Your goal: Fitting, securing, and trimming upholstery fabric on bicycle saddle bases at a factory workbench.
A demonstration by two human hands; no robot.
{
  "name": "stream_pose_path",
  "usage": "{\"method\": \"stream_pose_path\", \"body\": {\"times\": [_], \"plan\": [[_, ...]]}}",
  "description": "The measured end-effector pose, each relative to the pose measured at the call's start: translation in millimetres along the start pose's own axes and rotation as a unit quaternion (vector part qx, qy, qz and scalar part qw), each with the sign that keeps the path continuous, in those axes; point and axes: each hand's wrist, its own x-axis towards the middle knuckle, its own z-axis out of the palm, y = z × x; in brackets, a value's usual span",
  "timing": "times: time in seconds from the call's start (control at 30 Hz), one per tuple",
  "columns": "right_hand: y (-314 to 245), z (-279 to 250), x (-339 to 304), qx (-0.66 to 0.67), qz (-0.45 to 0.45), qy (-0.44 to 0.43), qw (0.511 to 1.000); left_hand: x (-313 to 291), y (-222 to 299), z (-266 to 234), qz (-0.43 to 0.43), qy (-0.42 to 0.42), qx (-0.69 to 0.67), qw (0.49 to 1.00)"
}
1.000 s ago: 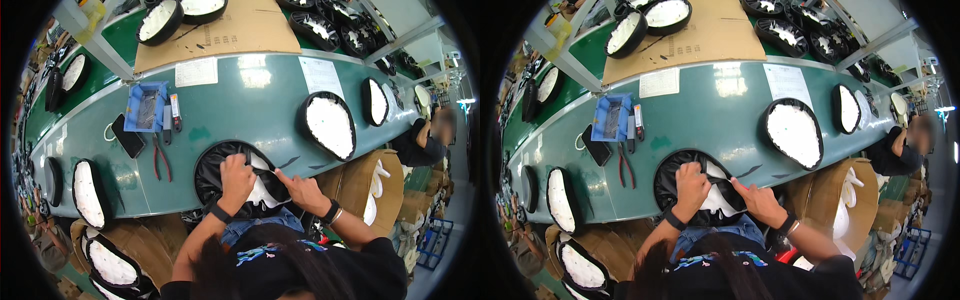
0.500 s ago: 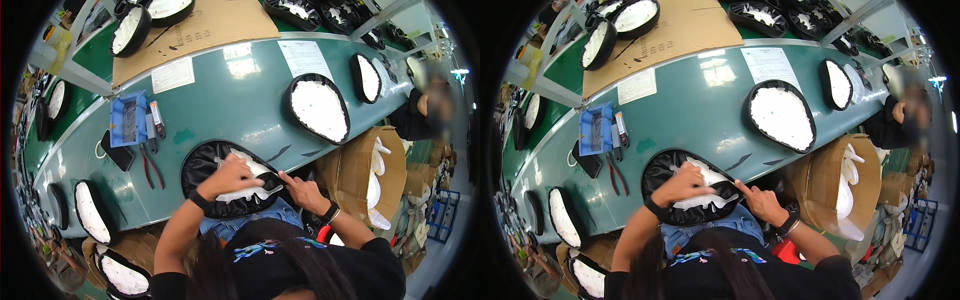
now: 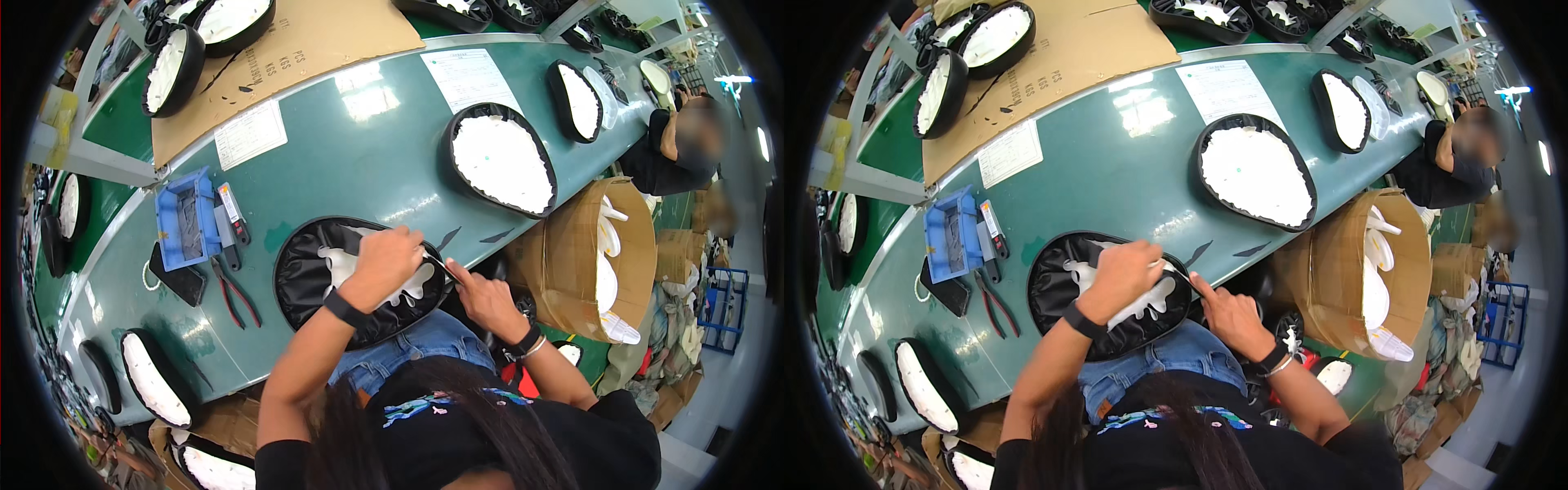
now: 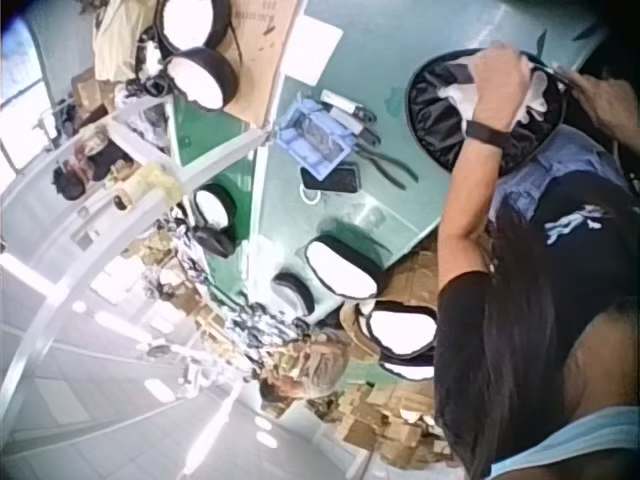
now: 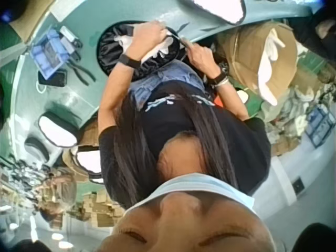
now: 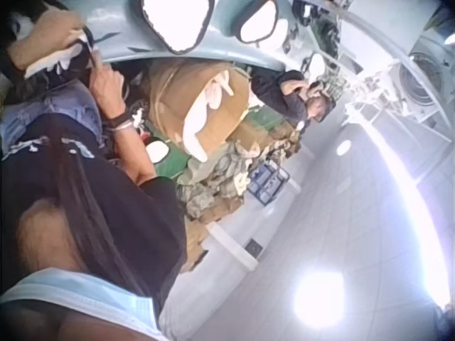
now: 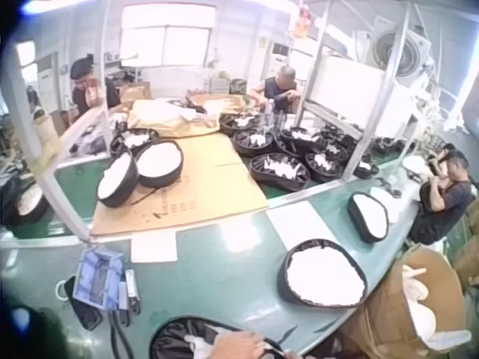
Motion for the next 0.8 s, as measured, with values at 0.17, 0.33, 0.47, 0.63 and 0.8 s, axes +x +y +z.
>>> {"method": "stream_pose_path", "body": {"times": [0.17, 0.33, 0.47, 0.63, 0.8], "plan": [[-3, -2, 23, 0.021, 0.019, -0.024, 0.999, 19, -13, 17, 0.104, -0.024, -0.036, 0.994], [-27, 32, -12, 0.041, 0.097, 0.020, 0.994, 33, -35, -6, 0.009, -0.005, -0.449, 0.893], [-60, 21, -23, 0.079, 0.154, -0.034, 0.984, 17, -72, -23, -0.118, 0.090, -0.576, 0.804], [-32, -9, 39, -0.056, 0.024, -0.018, 0.998, -7, -81, -80, -0.231, 0.062, -0.383, 0.892], [-15, -42, 121, -0.116, -0.137, -0.059, 0.982, -62, -70, -103, -0.278, 0.015, -0.516, 0.810]]}}
